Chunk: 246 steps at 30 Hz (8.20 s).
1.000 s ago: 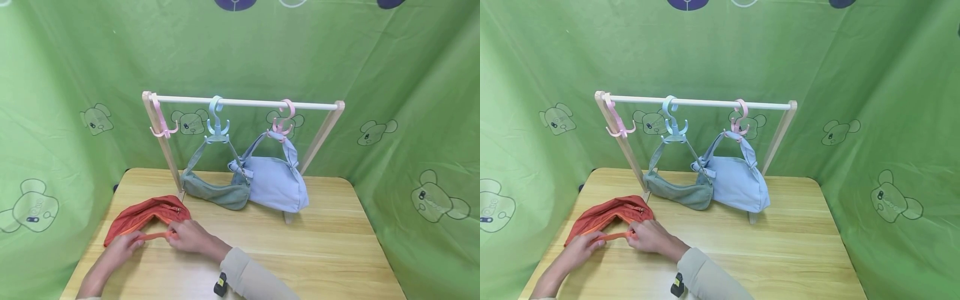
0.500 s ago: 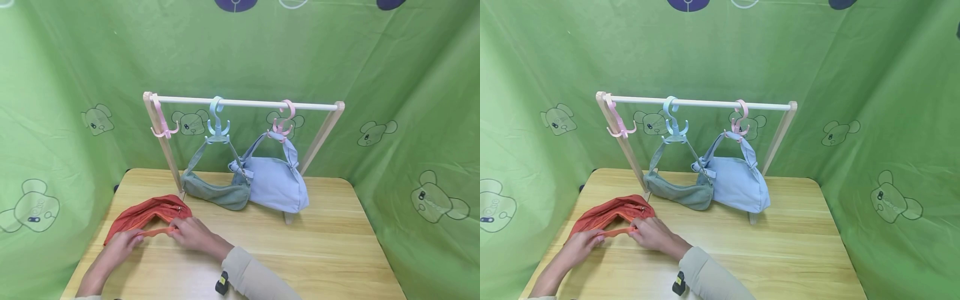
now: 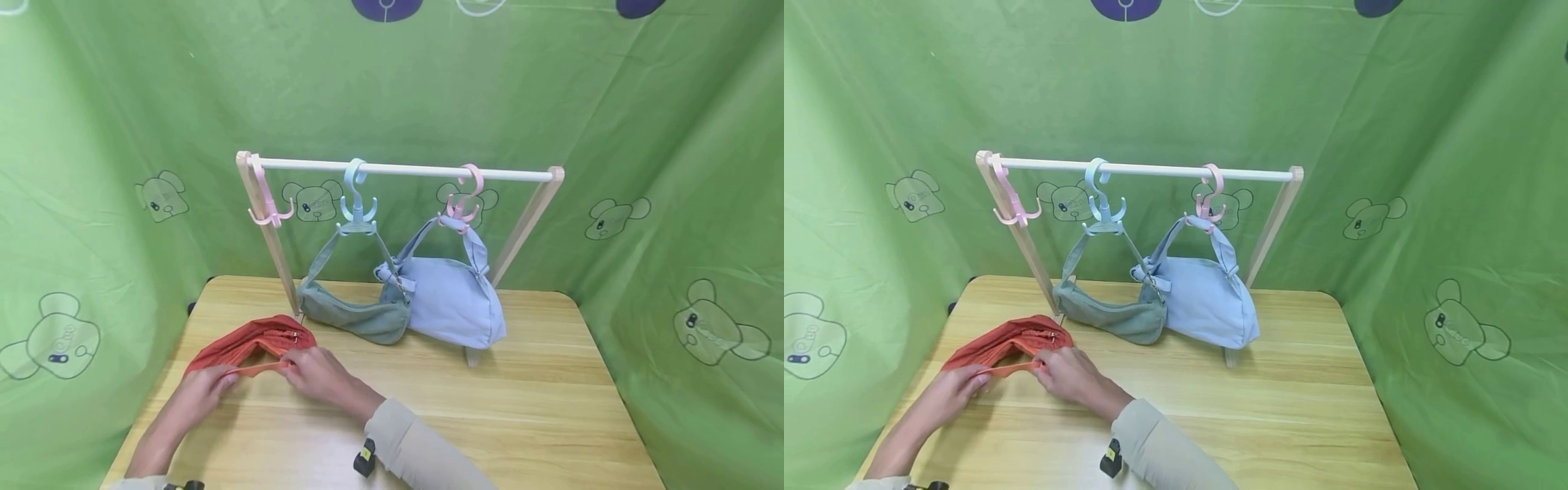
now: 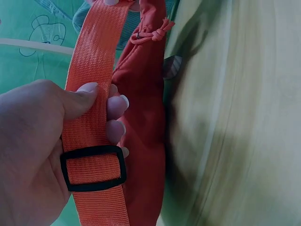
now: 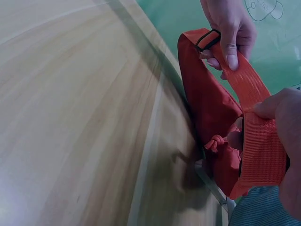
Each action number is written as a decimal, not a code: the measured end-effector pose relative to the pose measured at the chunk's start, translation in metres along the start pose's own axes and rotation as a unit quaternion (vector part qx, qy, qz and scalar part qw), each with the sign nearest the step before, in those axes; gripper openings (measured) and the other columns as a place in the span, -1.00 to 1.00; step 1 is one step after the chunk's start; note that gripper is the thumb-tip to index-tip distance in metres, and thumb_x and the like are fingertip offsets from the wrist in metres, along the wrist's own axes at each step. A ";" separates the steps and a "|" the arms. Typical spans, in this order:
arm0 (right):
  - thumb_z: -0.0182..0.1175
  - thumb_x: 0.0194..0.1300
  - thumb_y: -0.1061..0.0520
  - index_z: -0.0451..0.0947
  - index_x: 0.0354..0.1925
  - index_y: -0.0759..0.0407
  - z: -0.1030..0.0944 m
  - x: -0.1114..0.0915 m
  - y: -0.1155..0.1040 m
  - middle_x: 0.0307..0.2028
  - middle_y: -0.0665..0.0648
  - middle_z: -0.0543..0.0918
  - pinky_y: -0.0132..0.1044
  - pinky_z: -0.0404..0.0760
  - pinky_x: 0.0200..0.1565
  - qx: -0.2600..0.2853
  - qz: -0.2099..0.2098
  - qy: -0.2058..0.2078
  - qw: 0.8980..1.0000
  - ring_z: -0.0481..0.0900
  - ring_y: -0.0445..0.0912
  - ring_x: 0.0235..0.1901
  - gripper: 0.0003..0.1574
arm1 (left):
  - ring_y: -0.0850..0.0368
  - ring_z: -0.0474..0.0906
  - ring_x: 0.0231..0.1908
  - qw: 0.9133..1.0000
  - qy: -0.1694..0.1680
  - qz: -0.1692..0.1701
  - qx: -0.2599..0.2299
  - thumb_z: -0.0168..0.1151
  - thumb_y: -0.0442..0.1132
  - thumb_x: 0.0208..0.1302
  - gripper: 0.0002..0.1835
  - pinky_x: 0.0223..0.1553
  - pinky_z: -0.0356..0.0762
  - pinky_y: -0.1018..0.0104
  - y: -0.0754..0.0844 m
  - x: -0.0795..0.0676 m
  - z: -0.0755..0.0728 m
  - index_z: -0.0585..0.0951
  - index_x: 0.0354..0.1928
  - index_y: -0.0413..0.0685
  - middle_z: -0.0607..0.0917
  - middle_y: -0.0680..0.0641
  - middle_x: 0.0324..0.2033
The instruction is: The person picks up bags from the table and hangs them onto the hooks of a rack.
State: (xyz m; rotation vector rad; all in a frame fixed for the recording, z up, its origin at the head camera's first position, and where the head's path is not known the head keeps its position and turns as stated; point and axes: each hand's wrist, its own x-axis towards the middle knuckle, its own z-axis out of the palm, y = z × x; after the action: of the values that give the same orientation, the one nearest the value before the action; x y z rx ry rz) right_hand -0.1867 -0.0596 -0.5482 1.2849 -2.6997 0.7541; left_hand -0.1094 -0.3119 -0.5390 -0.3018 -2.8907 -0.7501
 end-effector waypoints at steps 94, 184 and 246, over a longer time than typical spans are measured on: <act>0.27 0.46 0.07 0.71 -0.10 0.05 -0.108 0.022 -0.006 -0.26 -0.05 0.83 -0.42 0.48 -0.61 -0.103 -0.071 0.197 0.972 0.72 -0.24 -0.44 -0.86 | 0.07 0.69 -0.41 0.953 0.236 0.189 0.007 0.55 -0.56 -0.07 -0.74 -0.31 0.55 0.65 0.042 0.070 -0.081 0.81 -0.30 -0.16 0.83 -0.07 -0.41; 0.17 0.51 0.10 0.71 -0.08 0.11 -0.205 0.061 0.000 -0.36 -0.03 0.81 -0.36 0.62 -0.54 -0.146 -0.088 0.278 0.945 0.70 -0.19 -0.49 -0.80 | 0.04 0.59 -0.40 0.926 0.290 0.238 -0.025 0.48 -0.57 0.09 -0.85 -0.29 0.34 0.71 0.088 0.158 -0.156 0.80 -0.28 -0.31 0.81 -0.21 -0.42; 0.15 0.51 0.10 0.74 -0.02 0.12 -0.224 0.089 -0.012 -0.38 0.00 0.78 -0.32 0.45 -0.66 -0.139 0.000 0.277 0.951 0.47 -0.18 -0.64 -0.74 | 0.65 0.31 -0.42 0.932 0.316 0.162 -0.069 0.47 -0.35 0.23 -0.87 -0.38 0.22 0.69 0.079 0.198 -0.169 0.80 -0.27 -0.33 0.78 -0.29 -0.45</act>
State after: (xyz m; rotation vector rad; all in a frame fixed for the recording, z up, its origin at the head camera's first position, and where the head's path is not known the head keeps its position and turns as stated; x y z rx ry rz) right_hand -0.2700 -0.0287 -0.3236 0.8487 -2.2464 0.5925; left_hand -0.2692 -0.2966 -0.3193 -0.4419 -2.1227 -0.8065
